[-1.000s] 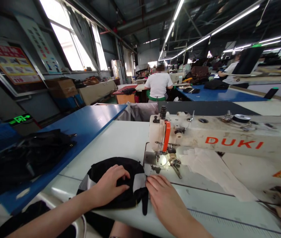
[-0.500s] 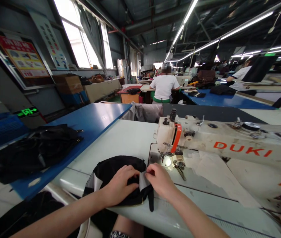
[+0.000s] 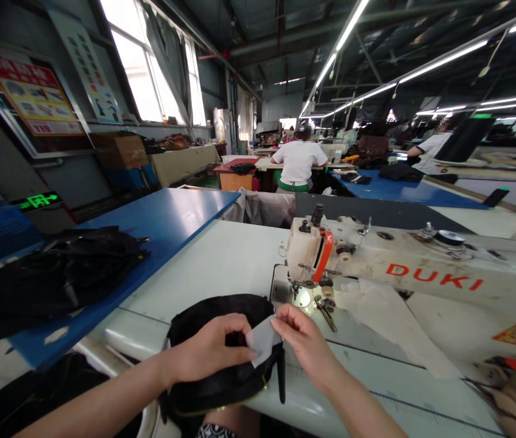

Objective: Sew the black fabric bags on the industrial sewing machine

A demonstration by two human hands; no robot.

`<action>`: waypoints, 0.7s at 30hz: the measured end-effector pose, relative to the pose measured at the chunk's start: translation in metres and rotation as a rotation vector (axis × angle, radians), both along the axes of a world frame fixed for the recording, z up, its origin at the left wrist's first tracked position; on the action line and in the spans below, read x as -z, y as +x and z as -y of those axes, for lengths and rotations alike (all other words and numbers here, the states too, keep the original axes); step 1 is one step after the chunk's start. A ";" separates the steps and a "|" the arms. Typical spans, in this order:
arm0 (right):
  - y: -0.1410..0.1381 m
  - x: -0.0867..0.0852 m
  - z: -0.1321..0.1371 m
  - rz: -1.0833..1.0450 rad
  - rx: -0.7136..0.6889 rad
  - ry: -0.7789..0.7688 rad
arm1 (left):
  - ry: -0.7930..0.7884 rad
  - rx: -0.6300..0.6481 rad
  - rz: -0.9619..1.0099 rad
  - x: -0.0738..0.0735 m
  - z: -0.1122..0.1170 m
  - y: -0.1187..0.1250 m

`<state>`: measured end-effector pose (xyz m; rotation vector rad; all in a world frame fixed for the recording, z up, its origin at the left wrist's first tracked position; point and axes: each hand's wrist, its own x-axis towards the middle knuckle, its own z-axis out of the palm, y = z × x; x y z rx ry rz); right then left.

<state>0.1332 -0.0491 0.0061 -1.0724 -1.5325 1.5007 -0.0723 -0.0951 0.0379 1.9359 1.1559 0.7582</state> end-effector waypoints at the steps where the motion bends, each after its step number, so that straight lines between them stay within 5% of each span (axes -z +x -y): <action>1: 0.000 0.001 0.002 -0.010 0.005 -0.001 | 0.047 -0.027 -0.078 0.000 0.004 0.001; 6: 0.003 0.005 0.008 -0.037 0.003 -0.022 | 0.353 -0.085 -0.373 0.006 0.020 0.008; 13: 0.008 0.019 0.006 -0.123 0.049 -0.068 | 0.543 -0.100 -0.382 0.024 0.026 0.011; 18: 0.015 0.030 -0.006 -0.053 0.193 -0.048 | 0.580 -0.113 -0.368 0.030 0.048 -0.017; 21: 0.018 0.034 -0.012 0.102 0.256 0.093 | 0.613 -0.285 -0.423 0.030 0.067 -0.045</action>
